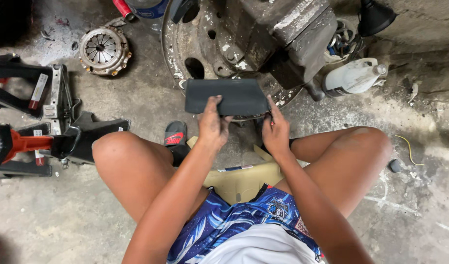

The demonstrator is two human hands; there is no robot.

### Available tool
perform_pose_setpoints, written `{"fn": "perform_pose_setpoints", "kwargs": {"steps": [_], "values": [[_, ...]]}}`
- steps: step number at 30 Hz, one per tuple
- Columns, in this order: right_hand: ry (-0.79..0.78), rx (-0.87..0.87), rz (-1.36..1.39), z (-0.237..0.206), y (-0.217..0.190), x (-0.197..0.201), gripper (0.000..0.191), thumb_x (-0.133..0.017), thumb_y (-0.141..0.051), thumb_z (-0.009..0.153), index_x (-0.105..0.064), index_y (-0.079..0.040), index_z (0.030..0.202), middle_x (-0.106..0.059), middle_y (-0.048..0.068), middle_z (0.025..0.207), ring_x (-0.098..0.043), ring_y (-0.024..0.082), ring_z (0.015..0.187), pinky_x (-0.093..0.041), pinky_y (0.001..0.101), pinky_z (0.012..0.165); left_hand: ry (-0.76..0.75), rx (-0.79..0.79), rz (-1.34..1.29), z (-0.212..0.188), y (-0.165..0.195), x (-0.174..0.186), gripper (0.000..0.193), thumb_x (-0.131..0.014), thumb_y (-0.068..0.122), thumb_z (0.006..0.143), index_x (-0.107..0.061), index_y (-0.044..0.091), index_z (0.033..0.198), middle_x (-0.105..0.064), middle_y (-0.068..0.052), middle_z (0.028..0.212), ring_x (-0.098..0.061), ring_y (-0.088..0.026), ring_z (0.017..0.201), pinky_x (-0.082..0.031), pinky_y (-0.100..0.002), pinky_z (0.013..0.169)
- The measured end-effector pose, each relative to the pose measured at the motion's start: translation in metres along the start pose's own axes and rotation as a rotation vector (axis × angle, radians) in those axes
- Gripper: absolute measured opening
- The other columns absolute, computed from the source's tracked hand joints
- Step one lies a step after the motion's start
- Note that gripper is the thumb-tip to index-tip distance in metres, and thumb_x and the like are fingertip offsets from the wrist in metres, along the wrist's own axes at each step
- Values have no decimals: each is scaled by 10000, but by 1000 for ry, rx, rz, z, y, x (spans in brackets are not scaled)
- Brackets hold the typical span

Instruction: The person sands a black plastic motorcycle mudguard with a sanding block, then wipes it with a white cloth. The person repeats sanding and wiping on the same part while seated on a low stool in a workshop.

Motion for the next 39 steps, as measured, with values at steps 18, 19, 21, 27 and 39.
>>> {"fn": "perform_pose_setpoints", "kwargs": {"steps": [18,19,21,27,39], "values": [[-55,133,7,0,-46,-14,729,-421,185,826,-462,9,1532,-407,241,1620,-304,412,1562,-236,470,1292,-107,-213,-24,1,3,-22,426,-703,196,942,-475,76,1281,-619,-85,1193,-660,-225,1069,-599,-437,935],[-42,160,-28,2,-45,-16,721,-428,191,841,-474,-5,1533,-401,227,1629,-298,405,1572,-235,481,1297,-92,-226,39,-2,5,-22,479,-703,208,902,-434,153,1295,-595,-40,1206,-648,-198,1078,-598,-457,913],[10,205,-56,4,-39,-20,711,-429,199,853,-493,-22,1525,-405,204,1633,-301,394,1579,-242,499,1306,-99,-265,129,-7,7,-22,578,-728,238,867,-394,188,1336,-576,-15,1240,-632,-187,1112,-588,-460,926],[107,237,-50,-3,-18,-31,642,-435,196,911,-526,-35,1503,-442,180,1619,-343,376,1574,-262,509,1307,45,-204,210,-16,20,-6,813,-793,452,831,-414,53,1430,-601,-98,1272,-625,-257,1101,-549,-427,843],[-99,304,-136,44,-49,6,667,-579,97,825,-525,-24,1479,-466,199,1569,-366,393,1507,-262,526,1240,-449,-952,2063,-23,106,-63,937,-878,152,610,-492,145,1464,-469,-184,1520,-440,-516,1358,-472,-555,1063]]}}
Point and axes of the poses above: each hand's wrist, its own z-axis towards the middle knuckle, its own x-axis out of the back of the hand, y = z × x, the point moved 3 cm from there along z, towards the middle knuckle
